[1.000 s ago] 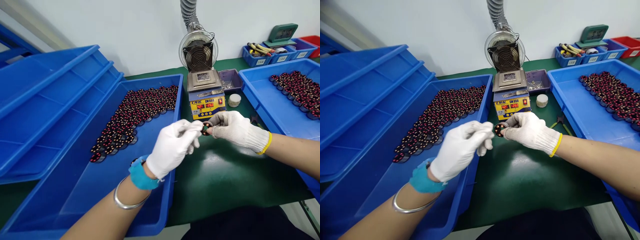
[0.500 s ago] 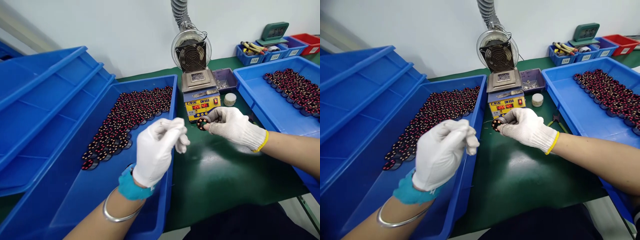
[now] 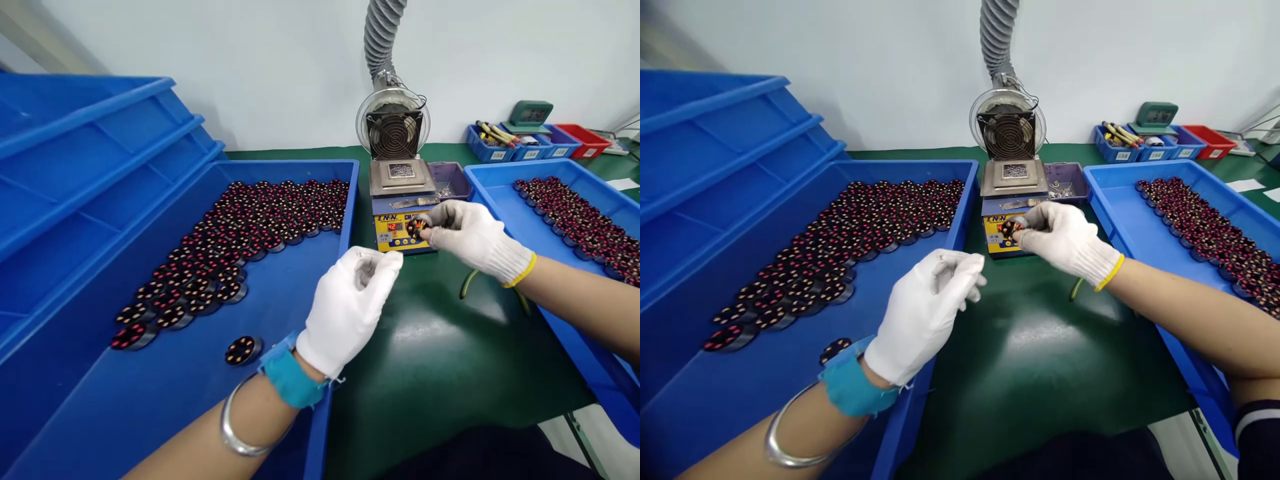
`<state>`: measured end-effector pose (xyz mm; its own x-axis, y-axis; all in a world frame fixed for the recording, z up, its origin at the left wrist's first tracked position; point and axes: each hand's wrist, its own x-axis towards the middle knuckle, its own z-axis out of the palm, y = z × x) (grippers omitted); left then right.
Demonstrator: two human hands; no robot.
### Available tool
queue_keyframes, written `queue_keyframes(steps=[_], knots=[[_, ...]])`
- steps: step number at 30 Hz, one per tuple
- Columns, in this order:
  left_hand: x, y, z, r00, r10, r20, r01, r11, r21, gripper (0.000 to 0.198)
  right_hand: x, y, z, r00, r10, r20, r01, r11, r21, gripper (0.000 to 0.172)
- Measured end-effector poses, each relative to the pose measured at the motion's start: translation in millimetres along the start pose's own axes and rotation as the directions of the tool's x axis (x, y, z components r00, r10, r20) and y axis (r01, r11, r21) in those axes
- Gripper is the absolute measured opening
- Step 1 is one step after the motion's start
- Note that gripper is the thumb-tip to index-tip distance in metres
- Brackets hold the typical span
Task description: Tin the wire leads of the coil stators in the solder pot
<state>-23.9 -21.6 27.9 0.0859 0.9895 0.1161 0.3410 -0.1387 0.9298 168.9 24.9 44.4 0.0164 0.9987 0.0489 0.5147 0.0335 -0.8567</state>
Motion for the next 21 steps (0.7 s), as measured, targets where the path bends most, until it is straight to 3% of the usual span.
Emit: queue_keyframes(steps=[3, 6, 12, 16, 18, 21], knots=[[3.9, -1.6, 2.3, 0.995, -0.085, 0.046, 0.091, 0.982, -0.168, 0.04, 8.9, -2.5, 2.1, 0.998, -0.069, -0.001, 0.069, 0.998, -0.007, 0.024], [6.9, -3.4, 4.8, 0.989, -0.138, 0.058, 0.147, 0.972, -0.186, 0.042, 0.1, -8.1, 15.2, 0.994, -0.091, 0.058, 0.091, 0.996, 0.006, 0.022], [5.5, -11.7, 6.7, 0.999, -0.029, -0.024, 0.024, 0.981, -0.191, 0.027, -13.4, -11.3, 28.5, 0.992, -0.089, 0.09, 0.093, 0.995, -0.043, 0.022], [2.3, -14.4, 9.4, 0.991, 0.111, 0.073, -0.103, 0.989, -0.11, 0.019, 15.8, -6.4, 18.1, 0.996, -0.086, 0.01, 0.087, 0.993, -0.083, 0.026], [2.9, -14.7, 10.7, 0.979, 0.12, 0.167, -0.109, 0.991, -0.072, 0.021, 40.2, -6.6, 9.3, 0.99, -0.136, -0.043, 0.125, 0.97, -0.207, 0.027], [6.0, -14.0, 11.4, 0.95, 0.091, 0.298, -0.111, 0.992, 0.053, 0.028, 80.5, -12.0, -4.1, 0.954, -0.271, -0.125, 0.18, 0.856, -0.485, 0.026]])
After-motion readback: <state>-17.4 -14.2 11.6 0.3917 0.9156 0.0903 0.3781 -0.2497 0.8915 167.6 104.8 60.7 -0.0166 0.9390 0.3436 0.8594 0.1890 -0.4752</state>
